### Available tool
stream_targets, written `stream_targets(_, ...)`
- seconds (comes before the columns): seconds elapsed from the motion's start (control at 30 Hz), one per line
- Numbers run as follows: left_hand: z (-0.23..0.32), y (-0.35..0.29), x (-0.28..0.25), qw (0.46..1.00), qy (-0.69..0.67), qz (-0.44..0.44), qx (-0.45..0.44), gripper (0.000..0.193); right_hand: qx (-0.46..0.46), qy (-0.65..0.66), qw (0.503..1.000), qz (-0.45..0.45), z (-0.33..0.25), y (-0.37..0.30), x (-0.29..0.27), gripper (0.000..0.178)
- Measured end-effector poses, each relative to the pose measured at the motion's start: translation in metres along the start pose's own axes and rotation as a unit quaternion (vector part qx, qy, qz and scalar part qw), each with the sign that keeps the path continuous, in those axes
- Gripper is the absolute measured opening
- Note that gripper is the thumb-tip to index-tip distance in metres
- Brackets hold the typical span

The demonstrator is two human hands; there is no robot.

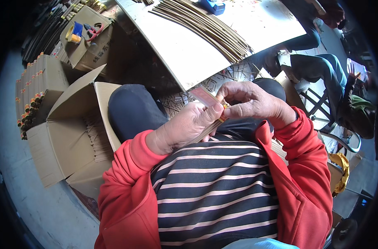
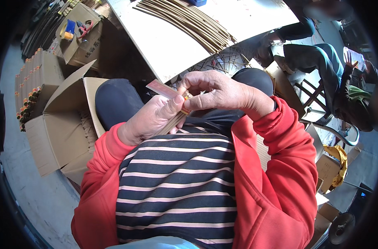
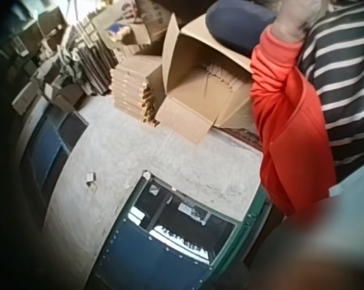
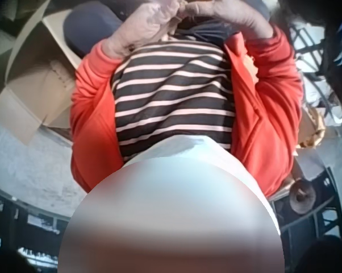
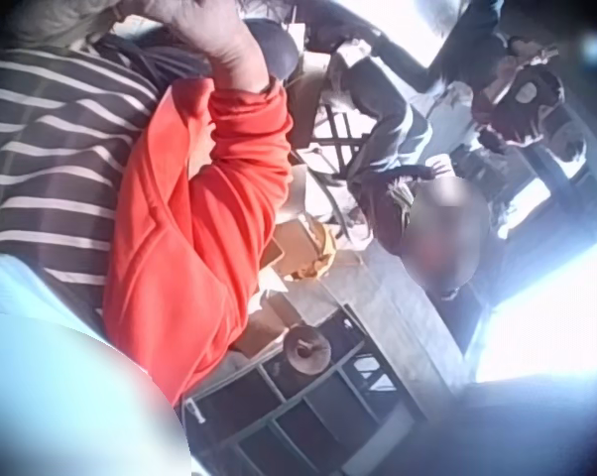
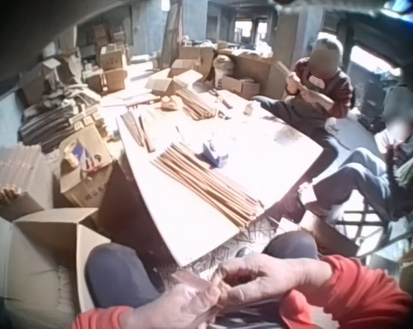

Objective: The person gathers thin wooden sticks, aligns them into bundles, and wraps each bundle with a small paper label. The person repeats this process multiple times, placing finished bundles on the table.

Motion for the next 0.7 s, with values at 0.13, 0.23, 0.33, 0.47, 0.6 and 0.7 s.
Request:
stream_targets(0.13, -0.004, 0.000, -0.006, 1.000, -0.004, 0.012, -0.006, 0.057, -0.007, -0.111, 0.993, 0.036, -0.011, 0.003, -0.001, 0.020)
stream_targets(0.23, -0.003, -0.002, -0.005, 1.000, 0.008, 0.004, -0.002, 0.053, -0.005, -0.062, 0.996, 0.061, -0.004, 0.003, 0.003, 0.019)
stream_targets(0.33, 0.002, -0.004, -0.003, 0.999, -0.042, -0.019, 0.014, 0.046, -0.010, -0.073, 0.995, 0.073, -0.001, 0.002, 0.002, 0.018)
stream_targets(0.47, -0.002, -0.004, -0.003, 0.999, -0.039, -0.008, 0.010, 0.039, -0.021, -0.049, 0.997, 0.061, 0.003, 0.004, 0.004, 0.016)
stream_targets(0.6, -0.003, -0.004, -0.006, 1.000, -0.006, -0.015, -0.011, 0.032, -0.063, -0.103, 0.992, 0.046, 0.003, 0.005, 0.001, 0.016)
stream_targets(0.7, -0.008, -0.004, -0.010, 0.999, -0.035, -0.022, -0.008, 0.033, -0.084, -0.144, 0.985, 0.035, -0.001, 0.006, 0.000, 0.016)
Point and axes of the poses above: each hand's wrist, its own y-axis towards the middle knuckle, its own x-axis out of the palm, z = x × y, the point moved 4 cm from there along y, towards the middle knuckle, and after that the axes turned 10 degrees about -y, right-handed, at the moved point
